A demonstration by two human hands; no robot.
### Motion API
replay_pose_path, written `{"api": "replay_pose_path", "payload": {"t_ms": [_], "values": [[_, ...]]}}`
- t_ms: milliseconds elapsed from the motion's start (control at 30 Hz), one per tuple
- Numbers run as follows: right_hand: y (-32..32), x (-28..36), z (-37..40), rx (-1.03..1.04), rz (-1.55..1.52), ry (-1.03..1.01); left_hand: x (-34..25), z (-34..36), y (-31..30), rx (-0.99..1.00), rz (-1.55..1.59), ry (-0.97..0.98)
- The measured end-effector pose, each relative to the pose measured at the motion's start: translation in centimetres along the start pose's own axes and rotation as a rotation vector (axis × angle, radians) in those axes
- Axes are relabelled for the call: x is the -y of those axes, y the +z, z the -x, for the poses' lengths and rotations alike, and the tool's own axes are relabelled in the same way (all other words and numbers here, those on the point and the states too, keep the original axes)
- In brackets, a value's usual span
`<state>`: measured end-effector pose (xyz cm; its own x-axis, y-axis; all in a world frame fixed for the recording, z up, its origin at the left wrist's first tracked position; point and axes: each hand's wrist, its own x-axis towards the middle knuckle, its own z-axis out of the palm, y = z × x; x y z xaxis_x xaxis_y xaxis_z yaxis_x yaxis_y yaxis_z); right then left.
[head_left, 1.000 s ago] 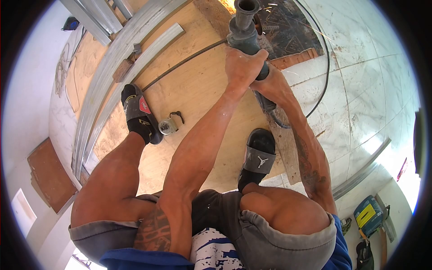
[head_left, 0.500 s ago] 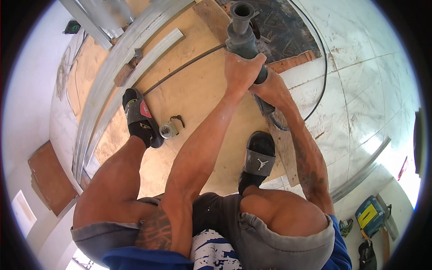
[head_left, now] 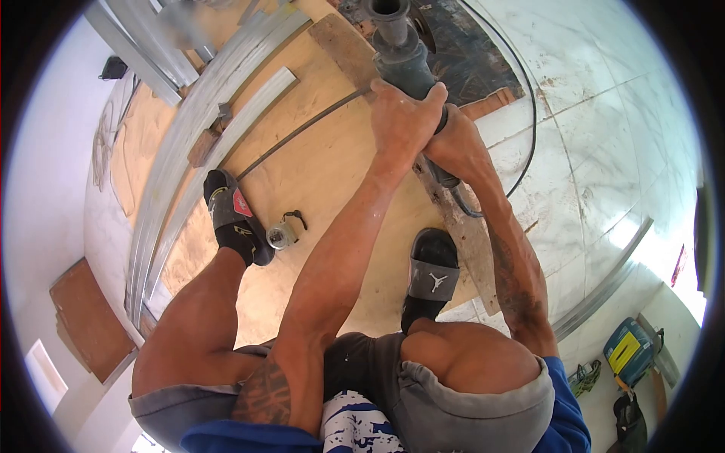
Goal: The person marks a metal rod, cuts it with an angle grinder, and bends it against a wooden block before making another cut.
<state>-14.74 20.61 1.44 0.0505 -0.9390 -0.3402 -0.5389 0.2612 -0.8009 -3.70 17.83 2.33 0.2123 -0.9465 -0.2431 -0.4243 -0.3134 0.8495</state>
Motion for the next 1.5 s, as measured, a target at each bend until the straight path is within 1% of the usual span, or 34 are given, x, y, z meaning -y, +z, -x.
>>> {"api": "replay_pose_path", "payload": {"t_ms": [67,200,267,367,433,467,533,567,667,867,967,1067,1267,1367,1500], "values": [[-0.1,-0.5,-0.1,-0.015,-0.009,0.007,-0.3,0.0,0.5,-0.003,-0.045,0.001],[-1.2,-0.3,0.2,-0.063,-0.019,0.062,-0.2,-0.3,1.9,0.028,0.004,0.056],[-2.0,-0.5,0.3,-0.092,0.054,0.074,-0.1,-0.5,2.3,0.067,-0.016,0.080],[-4.1,-1.4,0.4,-0.172,0.223,0.111,-0.1,0.5,1.9,0.137,-0.051,0.189],[-5.5,-2.6,-0.1,-0.246,0.330,0.096,0.5,0.9,1.4,0.296,-0.187,0.122],[-6.1,-3.6,-0.5,-0.279,0.365,0.092,1.0,1.2,1.0,0.361,-0.219,0.119],[-7.7,-5.2,-1.4,-0.351,0.437,0.087,2.4,1.7,0.2,0.481,-0.242,0.149],[-8.6,-5.7,-1.8,-0.343,0.494,0.150,3.2,2.0,-0.1,0.538,-0.233,0.178],[-10.8,-8.4,-2.7,-0.389,0.605,0.201,4.7,2.4,-1.2,0.599,-0.250,0.177],[-14.7,-12.0,-3.0,-0.433,0.683,0.295,4.4,2.2,-3.4,0.600,-0.338,0.195],[-16.0,-14.1,-3.0,-0.482,0.731,0.313,2.5,2.6,-4.4,0.628,-0.361,0.202],[-17.1,-15.8,-2.7,-0.504,0.772,0.330,3.4,2.3,-4.6,0.631,-0.319,0.230],[-18.4,-18.1,-2.4,-0.528,0.774,0.377,3.5,1.8,-6.7,0.666,-0.462,0.177],[-18.8,-19.2,-2.5,-0.542,0.761,0.382,2.6,0.6,-8.3,0.630,-0.505,0.228],[-18.8,-20.6,-3.2,-0.593,0.729,0.396,1.6,-3.7,-11.5,0.630,-0.663,0.366]]}}
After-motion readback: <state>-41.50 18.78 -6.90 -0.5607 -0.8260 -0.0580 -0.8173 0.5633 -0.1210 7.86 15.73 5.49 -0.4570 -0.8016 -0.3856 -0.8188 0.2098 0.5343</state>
